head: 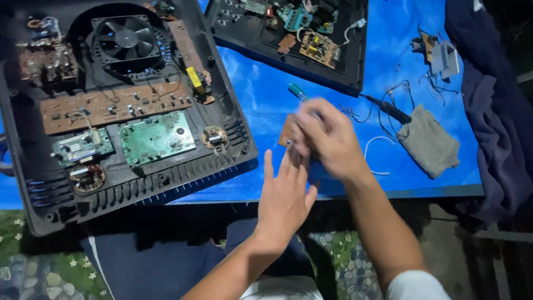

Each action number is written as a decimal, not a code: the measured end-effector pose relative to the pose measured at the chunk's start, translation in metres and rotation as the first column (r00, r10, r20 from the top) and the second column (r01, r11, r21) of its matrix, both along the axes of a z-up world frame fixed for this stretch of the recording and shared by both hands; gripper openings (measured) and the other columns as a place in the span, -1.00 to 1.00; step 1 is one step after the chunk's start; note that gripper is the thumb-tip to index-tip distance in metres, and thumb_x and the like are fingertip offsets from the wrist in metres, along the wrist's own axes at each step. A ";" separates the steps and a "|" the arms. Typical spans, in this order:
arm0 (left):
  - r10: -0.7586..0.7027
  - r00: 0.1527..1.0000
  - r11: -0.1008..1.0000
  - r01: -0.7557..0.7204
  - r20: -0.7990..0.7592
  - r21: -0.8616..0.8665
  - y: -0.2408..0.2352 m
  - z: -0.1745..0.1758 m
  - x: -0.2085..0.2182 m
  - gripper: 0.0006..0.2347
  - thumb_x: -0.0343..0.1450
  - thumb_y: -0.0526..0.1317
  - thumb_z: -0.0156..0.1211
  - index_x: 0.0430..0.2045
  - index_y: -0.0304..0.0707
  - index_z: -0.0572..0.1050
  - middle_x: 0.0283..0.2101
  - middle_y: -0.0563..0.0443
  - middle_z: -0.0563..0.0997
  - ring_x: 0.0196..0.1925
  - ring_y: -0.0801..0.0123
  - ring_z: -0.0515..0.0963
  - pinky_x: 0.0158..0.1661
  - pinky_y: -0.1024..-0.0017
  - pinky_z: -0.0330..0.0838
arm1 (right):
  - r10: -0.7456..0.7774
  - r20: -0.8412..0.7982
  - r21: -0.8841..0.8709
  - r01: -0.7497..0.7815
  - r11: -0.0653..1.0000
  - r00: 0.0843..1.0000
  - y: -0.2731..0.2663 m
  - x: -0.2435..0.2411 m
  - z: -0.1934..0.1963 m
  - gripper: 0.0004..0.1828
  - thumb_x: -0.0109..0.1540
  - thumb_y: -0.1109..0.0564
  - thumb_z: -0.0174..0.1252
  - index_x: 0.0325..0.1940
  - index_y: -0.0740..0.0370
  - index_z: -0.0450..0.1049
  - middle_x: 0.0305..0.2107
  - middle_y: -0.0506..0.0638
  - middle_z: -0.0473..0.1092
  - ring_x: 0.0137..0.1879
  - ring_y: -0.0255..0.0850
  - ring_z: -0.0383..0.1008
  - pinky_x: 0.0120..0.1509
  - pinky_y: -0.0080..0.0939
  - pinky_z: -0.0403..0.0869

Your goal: The person works on the internal components of a disassembled electronic device, connecting wires to circuit boards and adjusting components within the casing. They handle wires, circuit boards, and a fan assembly while seated on the floor.

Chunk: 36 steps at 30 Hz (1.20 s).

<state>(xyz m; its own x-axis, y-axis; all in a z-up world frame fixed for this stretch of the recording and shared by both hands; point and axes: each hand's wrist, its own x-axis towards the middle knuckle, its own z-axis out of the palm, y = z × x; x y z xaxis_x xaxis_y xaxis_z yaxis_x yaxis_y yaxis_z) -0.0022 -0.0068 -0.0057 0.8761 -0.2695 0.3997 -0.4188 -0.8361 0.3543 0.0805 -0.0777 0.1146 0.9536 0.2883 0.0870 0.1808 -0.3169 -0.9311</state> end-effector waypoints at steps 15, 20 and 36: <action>0.091 0.995 0.993 -0.088 -0.034 0.084 -0.009 0.004 -0.003 -0.40 0.56 0.12 -0.18 0.45 -0.30 0.10 0.54 -0.28 0.03 0.60 0.04 -0.03 0.45 -0.33 -0.24 | -0.390 -0.119 0.451 0.400 0.798 0.913 -0.060 -0.068 -0.050 -0.89 0.47 0.15 -0.05 0.03 0.24 0.25 -0.50 -0.12 0.09 -0.41 -0.37 0.07 -0.29 -0.36 0.13; 0.122 0.992 0.986 -0.116 -0.045 0.119 -0.013 0.004 -0.003 -0.40 0.56 0.13 -0.22 0.45 -0.26 0.09 0.55 -0.25 0.01 0.61 0.06 -0.06 0.45 -0.34 -0.25 | -0.385 -0.174 0.484 0.419 0.768 0.906 -0.052 -0.068 -0.049 -0.91 0.46 0.19 -0.07 0.01 0.26 0.27 -0.52 -0.14 0.07 -0.44 -0.41 0.04 -0.33 -0.42 0.10; 0.147 0.985 0.977 -0.130 -0.093 0.171 -0.014 0.011 -0.006 -0.41 0.56 0.13 -0.22 0.45 -0.20 0.08 0.56 -0.20 -0.01 0.61 0.07 -0.06 0.43 -0.37 -0.22 | -0.427 0.138 -0.180 0.447 0.876 0.894 -0.065 -0.055 -0.035 -0.88 0.41 0.21 0.13 -0.02 0.32 0.45 -0.56 0.03 0.32 -0.49 -0.33 0.22 -0.39 -0.36 0.24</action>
<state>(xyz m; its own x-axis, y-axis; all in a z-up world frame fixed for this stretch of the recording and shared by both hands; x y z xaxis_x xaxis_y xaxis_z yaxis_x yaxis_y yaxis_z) -0.0082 -0.0205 0.0057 0.9441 -0.1970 0.2644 -0.2630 -0.9335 0.2436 0.0255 -0.1431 0.0799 0.9771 -0.1352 0.1642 0.0609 -0.5618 -0.8250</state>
